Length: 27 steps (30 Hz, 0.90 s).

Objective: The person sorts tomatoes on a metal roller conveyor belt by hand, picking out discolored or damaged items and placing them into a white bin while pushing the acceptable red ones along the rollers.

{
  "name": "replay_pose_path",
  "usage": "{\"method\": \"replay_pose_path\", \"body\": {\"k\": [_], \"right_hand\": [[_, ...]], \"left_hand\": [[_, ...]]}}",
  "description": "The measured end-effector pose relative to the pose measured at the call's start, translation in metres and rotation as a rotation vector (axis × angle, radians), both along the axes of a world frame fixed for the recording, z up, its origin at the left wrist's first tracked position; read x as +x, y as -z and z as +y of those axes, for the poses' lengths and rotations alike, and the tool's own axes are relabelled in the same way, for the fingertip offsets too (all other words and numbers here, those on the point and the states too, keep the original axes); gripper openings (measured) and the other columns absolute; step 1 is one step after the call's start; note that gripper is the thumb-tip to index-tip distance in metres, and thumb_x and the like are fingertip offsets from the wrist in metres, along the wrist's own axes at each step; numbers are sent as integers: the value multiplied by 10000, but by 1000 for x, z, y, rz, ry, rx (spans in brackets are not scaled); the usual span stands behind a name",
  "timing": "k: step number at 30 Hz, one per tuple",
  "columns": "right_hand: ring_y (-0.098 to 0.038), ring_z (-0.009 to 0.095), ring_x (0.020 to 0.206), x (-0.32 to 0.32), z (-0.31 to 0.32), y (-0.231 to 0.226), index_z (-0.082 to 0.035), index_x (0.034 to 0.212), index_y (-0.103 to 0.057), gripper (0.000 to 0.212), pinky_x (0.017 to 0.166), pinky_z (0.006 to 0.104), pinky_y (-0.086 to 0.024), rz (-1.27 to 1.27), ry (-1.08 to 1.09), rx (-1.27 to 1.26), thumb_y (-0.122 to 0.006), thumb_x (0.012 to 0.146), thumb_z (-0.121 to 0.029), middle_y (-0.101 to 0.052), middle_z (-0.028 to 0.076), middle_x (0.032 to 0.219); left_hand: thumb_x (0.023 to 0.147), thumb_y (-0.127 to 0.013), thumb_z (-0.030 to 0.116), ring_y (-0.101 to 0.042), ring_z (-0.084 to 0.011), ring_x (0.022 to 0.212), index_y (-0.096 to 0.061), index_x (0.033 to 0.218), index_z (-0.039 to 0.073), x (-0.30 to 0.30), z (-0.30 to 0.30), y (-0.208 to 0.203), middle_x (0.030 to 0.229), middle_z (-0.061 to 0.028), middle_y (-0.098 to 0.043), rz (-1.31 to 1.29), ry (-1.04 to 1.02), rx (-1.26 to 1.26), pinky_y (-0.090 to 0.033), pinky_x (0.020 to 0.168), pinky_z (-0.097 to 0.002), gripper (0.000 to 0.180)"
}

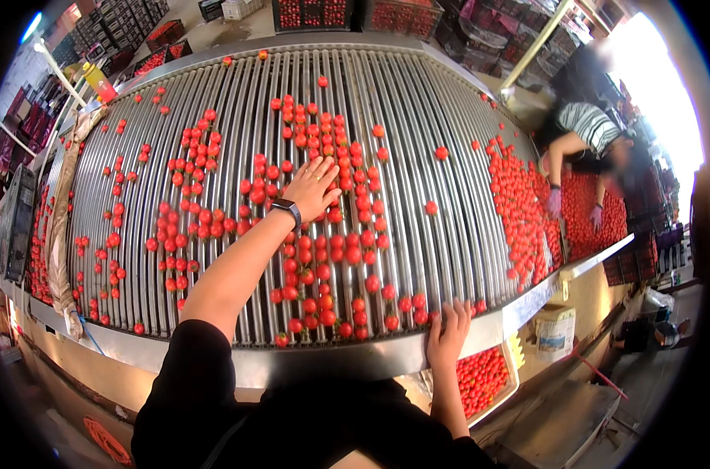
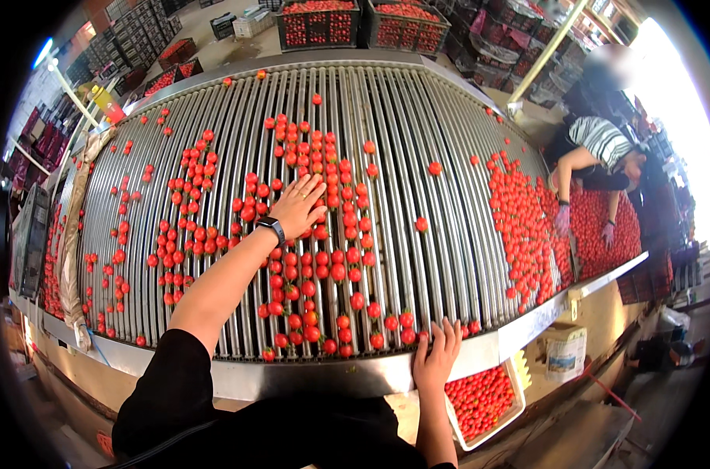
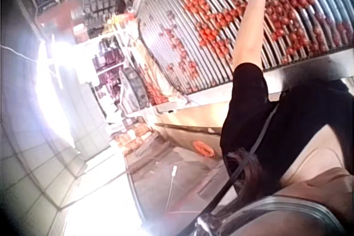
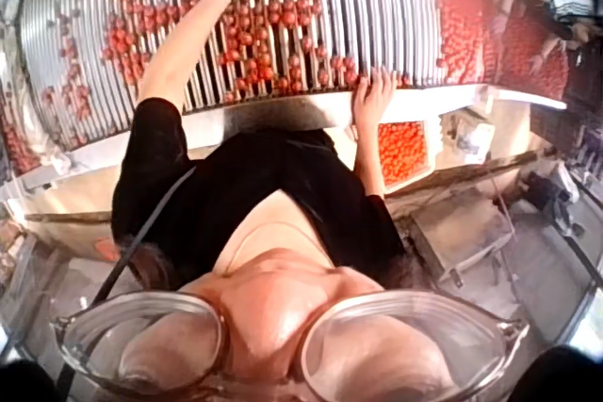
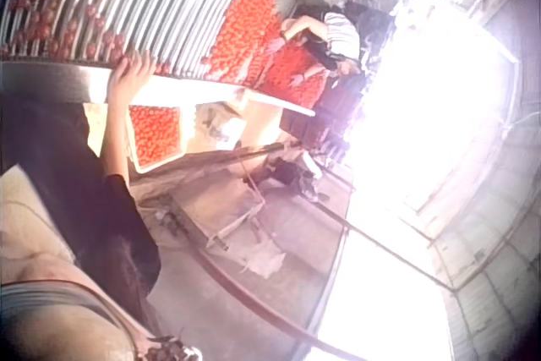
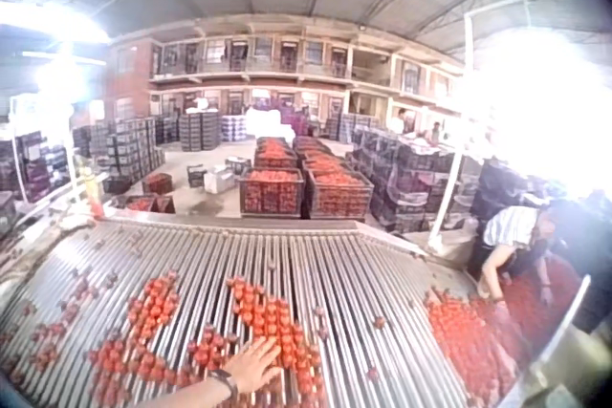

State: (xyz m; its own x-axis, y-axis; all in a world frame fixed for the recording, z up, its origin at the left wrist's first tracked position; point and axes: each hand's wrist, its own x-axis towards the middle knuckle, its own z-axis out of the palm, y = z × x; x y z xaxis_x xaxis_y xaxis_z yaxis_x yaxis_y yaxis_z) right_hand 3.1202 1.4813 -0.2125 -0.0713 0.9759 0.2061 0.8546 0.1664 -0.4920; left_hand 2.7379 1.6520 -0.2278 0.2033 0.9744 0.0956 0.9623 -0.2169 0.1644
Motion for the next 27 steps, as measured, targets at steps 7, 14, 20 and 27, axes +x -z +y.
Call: {"method": "replay_pose_path", "body": {"k": [7,14,20,27], "right_hand": [[-338,424,1277,8,2,3,-8,1088,-561,258,1054,527,-264,-3,-2,-3,-567,843,-89,-479,192,1261],[-391,415,1227,17,9,9,-38,1082,-582,280,1042,509,-296,4,20,26,-597,809,-96,-515,176,1212],[-383,404,1242,25,12,9,-39,1093,-578,293,1052,498,-298,9,18,44,-610,817,-134,-507,176,1228],[-373,410,1248,25,18,13,-31,1097,-574,295,1064,511,-277,8,7,64,-603,823,-138,-502,179,1231]], "left_hand": [[952,-313,469,-179,-332,1389,-353,1404,130,-18,66,0,1489,-122,-269,16,-220,-102,-142,1129,-486,566],[942,-401,401,-223,-354,1371,-395,1376,104,-2,57,1,1481,-150,-275,67,-168,-10,-158,1113,-511,526],[931,-482,307,-184,-320,1393,-364,1407,115,26,-22,-1,1505,-117,-236,-2,102,36,-131,1134,-474,527],[916,-492,324,-336,-299,1320,-495,1282,68,46,-87,-4,1363,-137,-451,42,75,-4,-163,1122,-489,447]]}}
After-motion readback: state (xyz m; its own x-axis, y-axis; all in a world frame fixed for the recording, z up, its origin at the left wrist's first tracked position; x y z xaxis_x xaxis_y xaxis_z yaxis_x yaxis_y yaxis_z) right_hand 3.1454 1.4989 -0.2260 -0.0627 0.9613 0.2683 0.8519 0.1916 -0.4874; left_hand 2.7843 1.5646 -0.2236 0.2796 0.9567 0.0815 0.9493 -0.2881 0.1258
